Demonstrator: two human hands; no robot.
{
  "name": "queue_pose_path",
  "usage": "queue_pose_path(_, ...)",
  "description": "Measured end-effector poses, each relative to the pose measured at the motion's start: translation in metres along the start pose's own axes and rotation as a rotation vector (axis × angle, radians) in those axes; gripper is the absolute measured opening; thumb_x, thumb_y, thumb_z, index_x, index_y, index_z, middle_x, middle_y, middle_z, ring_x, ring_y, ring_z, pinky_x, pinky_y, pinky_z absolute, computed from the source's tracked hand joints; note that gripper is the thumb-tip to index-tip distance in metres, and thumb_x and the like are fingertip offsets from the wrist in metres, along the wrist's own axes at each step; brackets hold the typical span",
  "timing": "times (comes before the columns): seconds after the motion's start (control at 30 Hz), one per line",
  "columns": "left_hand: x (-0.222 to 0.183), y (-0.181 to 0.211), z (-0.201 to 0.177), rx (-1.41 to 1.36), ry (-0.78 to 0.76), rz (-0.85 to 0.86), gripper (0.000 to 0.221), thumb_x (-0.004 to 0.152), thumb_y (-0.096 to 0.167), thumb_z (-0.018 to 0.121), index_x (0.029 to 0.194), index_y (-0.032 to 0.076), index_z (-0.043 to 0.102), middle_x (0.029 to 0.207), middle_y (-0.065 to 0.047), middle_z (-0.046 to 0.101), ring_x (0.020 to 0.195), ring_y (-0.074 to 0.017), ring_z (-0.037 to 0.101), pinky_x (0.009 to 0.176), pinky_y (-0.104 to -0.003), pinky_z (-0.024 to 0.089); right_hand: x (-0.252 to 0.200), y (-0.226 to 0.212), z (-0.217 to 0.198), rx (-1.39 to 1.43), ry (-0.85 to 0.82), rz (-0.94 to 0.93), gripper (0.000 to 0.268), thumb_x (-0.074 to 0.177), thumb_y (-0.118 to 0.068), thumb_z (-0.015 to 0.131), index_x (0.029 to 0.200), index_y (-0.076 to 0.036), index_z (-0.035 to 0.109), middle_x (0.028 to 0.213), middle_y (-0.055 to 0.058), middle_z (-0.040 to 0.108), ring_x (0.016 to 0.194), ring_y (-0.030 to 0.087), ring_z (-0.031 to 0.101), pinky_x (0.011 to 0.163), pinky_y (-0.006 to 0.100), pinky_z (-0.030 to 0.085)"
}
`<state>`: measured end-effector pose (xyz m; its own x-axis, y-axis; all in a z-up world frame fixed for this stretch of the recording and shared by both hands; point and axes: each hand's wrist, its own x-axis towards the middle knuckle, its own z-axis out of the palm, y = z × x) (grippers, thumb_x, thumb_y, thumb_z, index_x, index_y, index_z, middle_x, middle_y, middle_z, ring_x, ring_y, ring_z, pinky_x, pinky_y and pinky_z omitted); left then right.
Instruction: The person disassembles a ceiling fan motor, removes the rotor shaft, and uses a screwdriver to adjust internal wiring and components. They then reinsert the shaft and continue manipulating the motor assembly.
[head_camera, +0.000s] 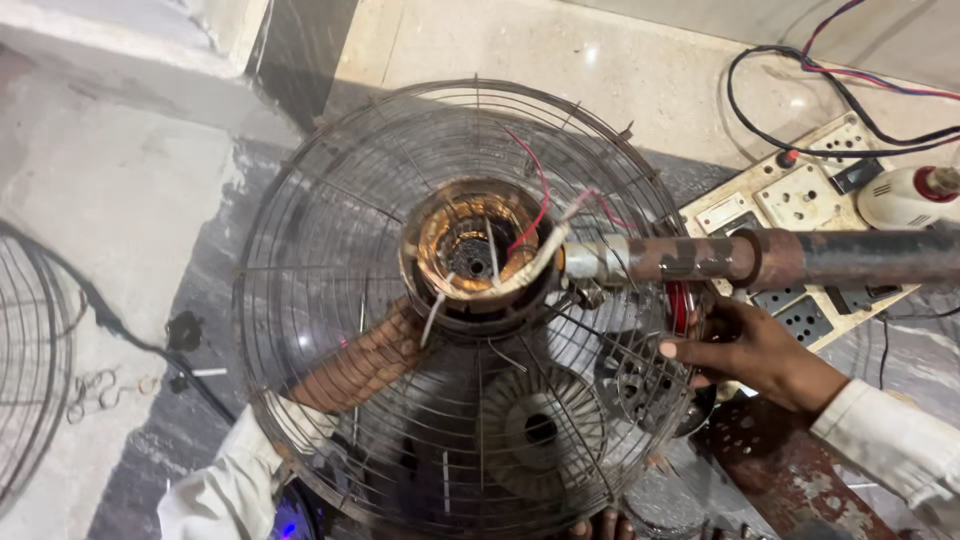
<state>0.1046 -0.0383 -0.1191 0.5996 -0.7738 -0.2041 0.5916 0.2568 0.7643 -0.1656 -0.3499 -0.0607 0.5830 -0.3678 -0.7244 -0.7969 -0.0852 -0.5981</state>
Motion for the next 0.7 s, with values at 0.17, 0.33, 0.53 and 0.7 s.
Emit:
queue_pose_path(0.17,-0.019,-0.054,0.022,-0.065,0.049,-0.005,0.078,0.103,0.039,0.057,0.164,0.001,0.026,0.166,-0.024,0.036,0.15,-0.0381,0.04,0.123,-0.048,0.034,-0.019,0.022,0.002,0.076,-0.019,-0.047,0.087,0.064,-0.027,0.087,0.139,-0.005,0.049,0.122,0.007,0.065,0.096,0.019,0.072,0.07,0.038,0.068)
queue_pose_path(0.33,-0.087,-0.074,-0.027,-0.191,0.023,-0.024,0.077,0.106,0.042,0.052,0.163,-0.003,0.027,0.165,-0.027,0.037,0.149,-0.0403,0.042,0.124,-0.049,0.034,-0.024,0.046,0.003,0.043,0.072,-0.023,0.062,0.073,-0.02,0.087,0.123,0.008,0.062,0.11,0.02,0.068,0.086,0.025,0.07,0.07,0.043,0.065)
queue_pose_path(0.53,-0.173,-0.017,-0.124,-1.232,0.133,0.121,0.067,0.115,0.042,0.032,0.162,-0.006,0.031,0.164,-0.032,0.039,0.148,-0.0454,0.042,0.123,-0.053,0.031,-0.023,0.049,-0.011,0.17,-0.097,-0.119,0.038,0.083,-0.012,0.079,0.109,0.014,0.069,0.089,0.016,0.078,0.072,0.021,0.072,0.064,0.032,0.059)
queue_pose_path(0.7,-0.21,0.02,-0.094,-0.114,0.621,0.041,0.068,0.101,0.059,0.038,0.138,0.003,0.051,0.136,-0.016,0.064,0.127,-0.0282,0.06,0.107,-0.038,0.047,-0.039,0.045,-0.018,0.151,0.062,0.005,0.033,0.084,-0.009,0.077,0.109,0.01,0.066,0.093,0.018,0.076,0.077,0.025,0.075,0.068,0.034,0.063)
